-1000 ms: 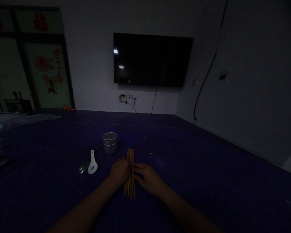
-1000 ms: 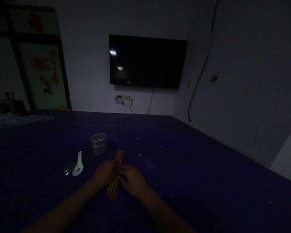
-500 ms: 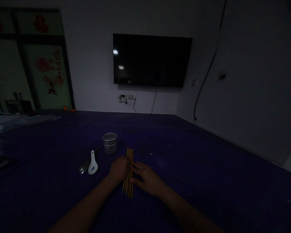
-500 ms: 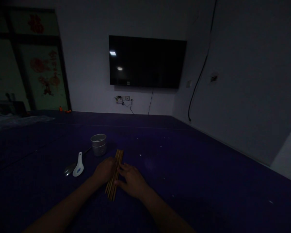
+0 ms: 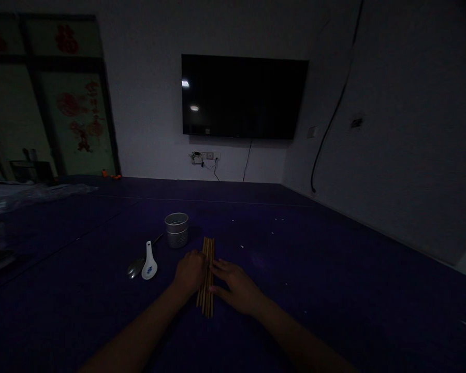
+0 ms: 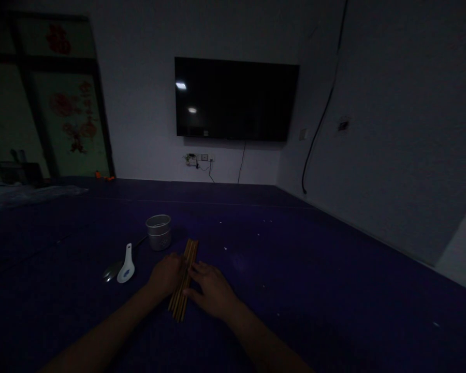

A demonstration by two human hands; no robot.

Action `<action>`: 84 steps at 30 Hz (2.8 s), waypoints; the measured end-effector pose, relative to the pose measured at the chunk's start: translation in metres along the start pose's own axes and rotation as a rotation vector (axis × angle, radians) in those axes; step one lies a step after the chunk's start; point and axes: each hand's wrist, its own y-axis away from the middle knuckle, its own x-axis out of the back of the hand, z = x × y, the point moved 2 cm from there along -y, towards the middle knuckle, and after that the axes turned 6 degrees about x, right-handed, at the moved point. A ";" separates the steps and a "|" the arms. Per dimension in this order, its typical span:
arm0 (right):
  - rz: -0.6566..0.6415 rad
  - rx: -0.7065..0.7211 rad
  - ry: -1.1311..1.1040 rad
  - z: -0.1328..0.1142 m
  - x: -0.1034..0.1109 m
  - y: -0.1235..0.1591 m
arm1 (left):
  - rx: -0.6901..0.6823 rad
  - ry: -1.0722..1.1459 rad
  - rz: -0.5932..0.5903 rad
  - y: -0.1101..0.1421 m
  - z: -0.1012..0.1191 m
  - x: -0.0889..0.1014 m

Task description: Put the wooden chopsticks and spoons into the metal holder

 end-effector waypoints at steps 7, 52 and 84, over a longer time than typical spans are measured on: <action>-0.013 -0.003 0.011 -0.001 0.001 -0.001 | 0.020 0.000 0.008 0.000 0.000 0.002; 0.055 0.112 -0.015 -0.009 0.007 -0.003 | -0.047 -0.061 -0.037 -0.002 -0.003 -0.002; -0.002 0.062 0.012 -0.006 0.005 -0.001 | -0.047 -0.089 -0.063 -0.009 -0.004 0.002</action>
